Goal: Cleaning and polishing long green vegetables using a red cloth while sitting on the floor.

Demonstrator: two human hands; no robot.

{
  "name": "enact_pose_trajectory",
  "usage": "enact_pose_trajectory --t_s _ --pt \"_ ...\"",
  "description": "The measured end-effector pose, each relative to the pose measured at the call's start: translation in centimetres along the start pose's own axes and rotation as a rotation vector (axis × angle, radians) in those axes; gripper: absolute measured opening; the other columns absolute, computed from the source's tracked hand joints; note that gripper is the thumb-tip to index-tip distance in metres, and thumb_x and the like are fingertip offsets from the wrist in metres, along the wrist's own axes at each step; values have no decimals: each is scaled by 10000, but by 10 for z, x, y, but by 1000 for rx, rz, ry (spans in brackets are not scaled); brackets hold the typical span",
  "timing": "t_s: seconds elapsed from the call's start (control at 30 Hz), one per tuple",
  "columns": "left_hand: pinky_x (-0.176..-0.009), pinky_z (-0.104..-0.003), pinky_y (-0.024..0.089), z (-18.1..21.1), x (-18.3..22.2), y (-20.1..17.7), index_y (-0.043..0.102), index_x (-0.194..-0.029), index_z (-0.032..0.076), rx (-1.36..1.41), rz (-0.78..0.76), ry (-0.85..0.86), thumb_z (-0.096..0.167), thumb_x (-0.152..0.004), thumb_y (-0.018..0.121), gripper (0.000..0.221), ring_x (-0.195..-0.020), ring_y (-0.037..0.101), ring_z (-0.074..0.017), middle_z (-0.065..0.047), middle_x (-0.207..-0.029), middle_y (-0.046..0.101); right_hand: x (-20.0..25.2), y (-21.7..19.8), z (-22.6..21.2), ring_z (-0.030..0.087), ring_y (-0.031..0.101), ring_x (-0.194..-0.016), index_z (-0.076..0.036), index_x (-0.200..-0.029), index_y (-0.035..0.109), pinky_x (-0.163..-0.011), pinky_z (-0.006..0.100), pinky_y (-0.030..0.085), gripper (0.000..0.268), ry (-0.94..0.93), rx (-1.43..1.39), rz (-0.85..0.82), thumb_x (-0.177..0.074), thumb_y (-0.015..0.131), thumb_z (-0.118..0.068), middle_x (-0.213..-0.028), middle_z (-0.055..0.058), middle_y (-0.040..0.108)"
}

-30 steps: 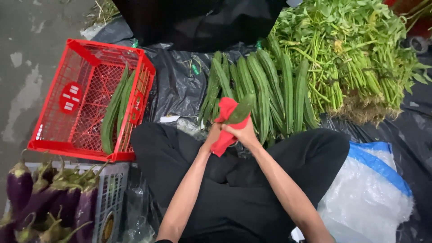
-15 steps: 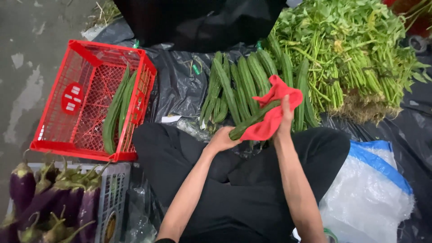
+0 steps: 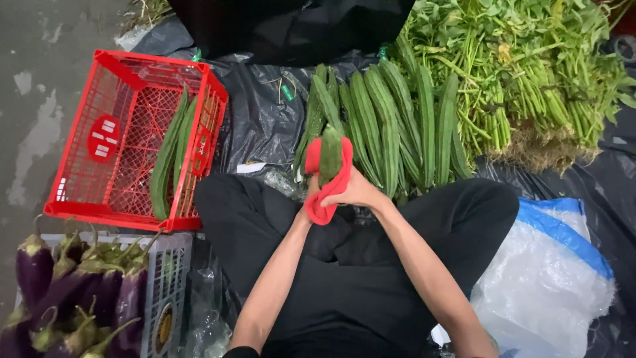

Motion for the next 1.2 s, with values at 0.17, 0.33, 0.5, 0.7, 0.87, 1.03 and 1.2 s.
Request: enact_pose_trajectory --t_s 0.17,0.33,0.5,0.7,0.87,1.03,1.2 --pt "-593 -355 366 -6 -4 0 581 -717 61 36 -4 -13 285 -753 804 318 -610 488 -269 -145 -634 540 7 -6 -21 314 624 -1234 0 -1320 560 -1118 539 433 1095 -181 303 -156 -364 1082 -110 -1294 183 672" --pt "-655 -370 382 -10 -5 2 604 -770 56 64 -12 -22 277 -753 818 308 -683 516 -287 -157 -701 565 10 25 -67 387 696 -1063 16 -1144 667 -910 508 552 699 -477 593 148 -598 1022 -239 -1102 224 706" --pt "-718 -384 398 -8 -8 0 626 -822 52 74 -19 -22 268 -752 831 307 -756 543 -304 -168 -768 589 7 16 -43 355 750 -908 -23 -1092 708 -743 455 612 668 -447 525 398 -534 1025 -209 -974 174 739" --pt "-802 -404 420 -14 -12 10 656 -892 46 126 -58 -28 257 -751 850 319 -852 579 -327 -183 -857 622 11 4 -55 343 760 -828 15 -1033 694 -667 418 612 513 -486 545 544 -615 959 -118 -880 184 734" --pt "-885 -423 441 -26 -5 11 685 -962 40 181 -80 -70 245 -750 868 347 -949 616 -349 -198 -946 655 10 10 -70 379 750 -746 35 -984 714 -572 418 582 456 -540 679 441 -660 951 -181 -823 228 739" --pt "-948 -437 458 -26 -10 9 708 -1015 36 195 -38 -78 237 -750 882 376 -1022 643 -367 -210 -1013 680 8 1 -64 360 751 -858 47 -1012 691 -676 450 595 473 -404 509 418 -682 947 -174 -901 246 740" --pt "-1011 -452 474 -62 -2 21 730 -1068 32 224 -12 -96 228 -749 896 409 -1094 670 -384 -221 -1080 704 18 -26 -63 288 722 -999 26 -1147 636 -831 420 589 435 -438 373 482 -811 865 -130 -1037 203 722"
Point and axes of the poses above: each hand's wrist, its own x-axis away from the middle knuckle, its own y-axis out of the palm, z = x × y, the point moved 3 cm from there along -x, towards the middle knuckle
